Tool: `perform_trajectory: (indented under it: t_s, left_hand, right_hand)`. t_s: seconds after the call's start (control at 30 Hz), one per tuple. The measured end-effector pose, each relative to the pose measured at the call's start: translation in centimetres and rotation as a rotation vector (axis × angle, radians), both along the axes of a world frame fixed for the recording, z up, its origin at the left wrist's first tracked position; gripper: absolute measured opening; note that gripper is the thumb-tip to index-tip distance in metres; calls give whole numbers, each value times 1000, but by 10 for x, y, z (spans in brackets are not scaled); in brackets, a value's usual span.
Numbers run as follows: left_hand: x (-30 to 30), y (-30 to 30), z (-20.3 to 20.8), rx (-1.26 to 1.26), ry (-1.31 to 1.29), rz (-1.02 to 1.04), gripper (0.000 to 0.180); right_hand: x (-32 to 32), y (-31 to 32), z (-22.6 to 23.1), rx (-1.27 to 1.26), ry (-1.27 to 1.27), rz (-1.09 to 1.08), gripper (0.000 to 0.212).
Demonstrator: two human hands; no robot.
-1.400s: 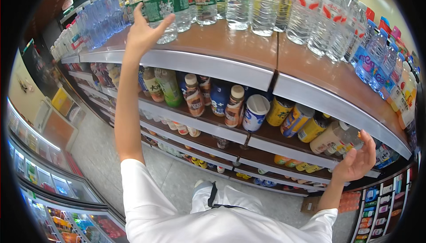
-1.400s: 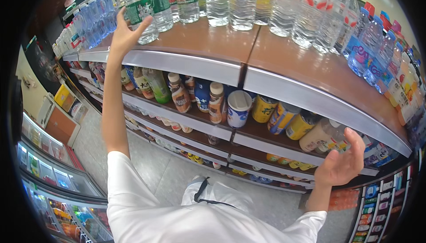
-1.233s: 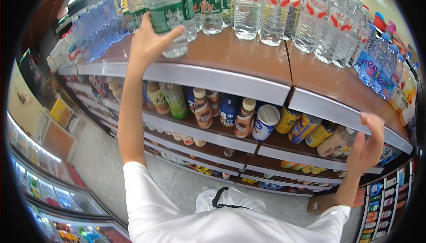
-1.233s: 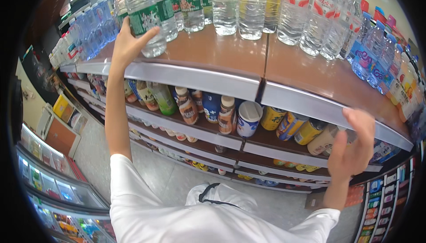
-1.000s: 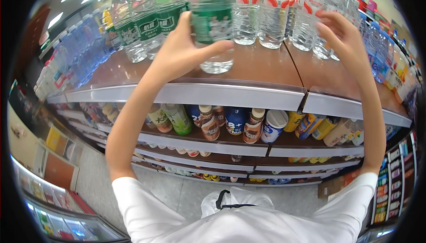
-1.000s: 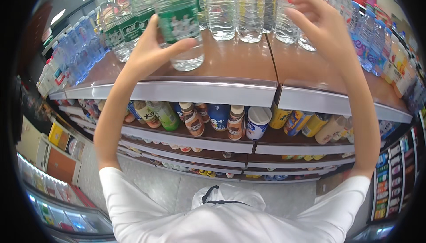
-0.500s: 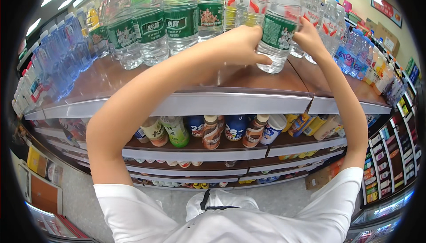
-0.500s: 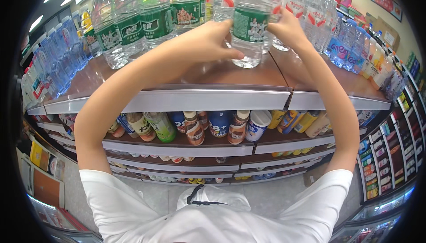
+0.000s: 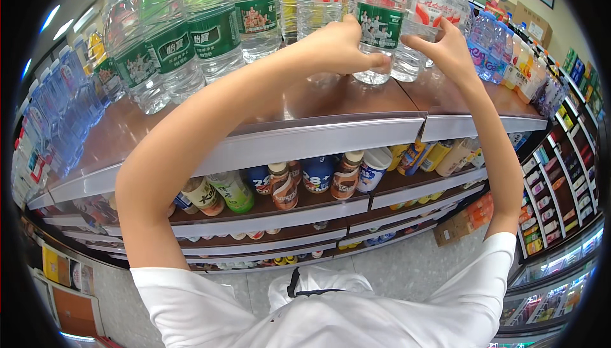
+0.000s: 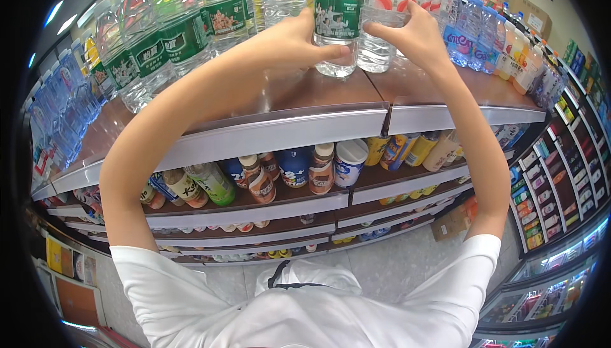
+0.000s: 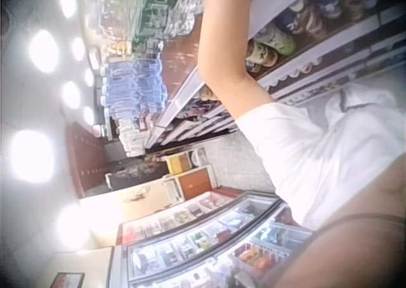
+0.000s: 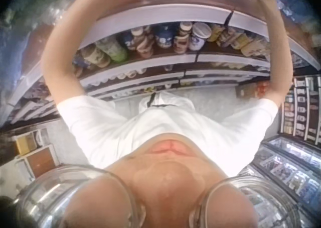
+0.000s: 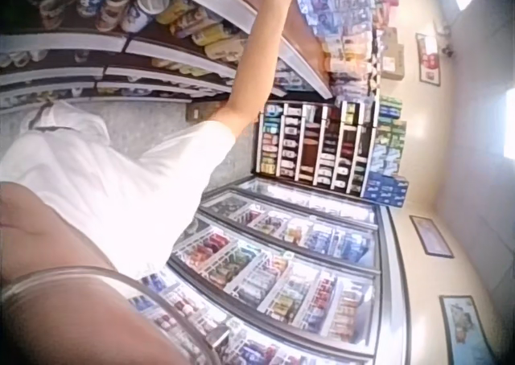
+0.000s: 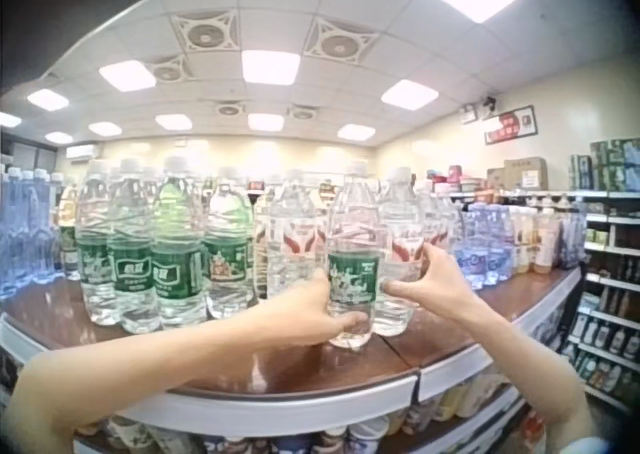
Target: Restocking and organizing various beverage bottles on supermarket shelves.
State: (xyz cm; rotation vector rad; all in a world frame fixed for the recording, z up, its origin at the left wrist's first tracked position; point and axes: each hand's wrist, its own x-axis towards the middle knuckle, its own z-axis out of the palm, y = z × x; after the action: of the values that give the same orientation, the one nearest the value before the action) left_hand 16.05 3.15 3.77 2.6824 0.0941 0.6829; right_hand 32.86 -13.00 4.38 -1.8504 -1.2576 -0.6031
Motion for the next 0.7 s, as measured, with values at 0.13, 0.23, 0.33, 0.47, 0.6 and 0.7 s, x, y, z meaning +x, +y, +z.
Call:
perform_trajectory:
  t_s: [0.13,0.23,0.33,0.47,0.6,0.7]
  left_hand:
    - [14,-4,1,-1,60,95,88]
    - [27,-5,0,156,23,199,73]
    - [32,-6,-1,382,83,344,61]
    - [18,-14,-6,487,34,329,42]
    - [-54,6,9,399,-285,283,32]
    - [-129,-2,30,788,-472,699,63]
  right_hand:
    - [-1,-25,-4,12,115,91,57]
    - [-5,-37,-11,47,233,241,58]
    - [-4,-36,-19,136,234,307,58]
    - [-11,-40,-19,169,260,442,56]
    - [-27,-26,-19,160,338,577,54]
    - [-34,-3,-20,98,308,639,62]
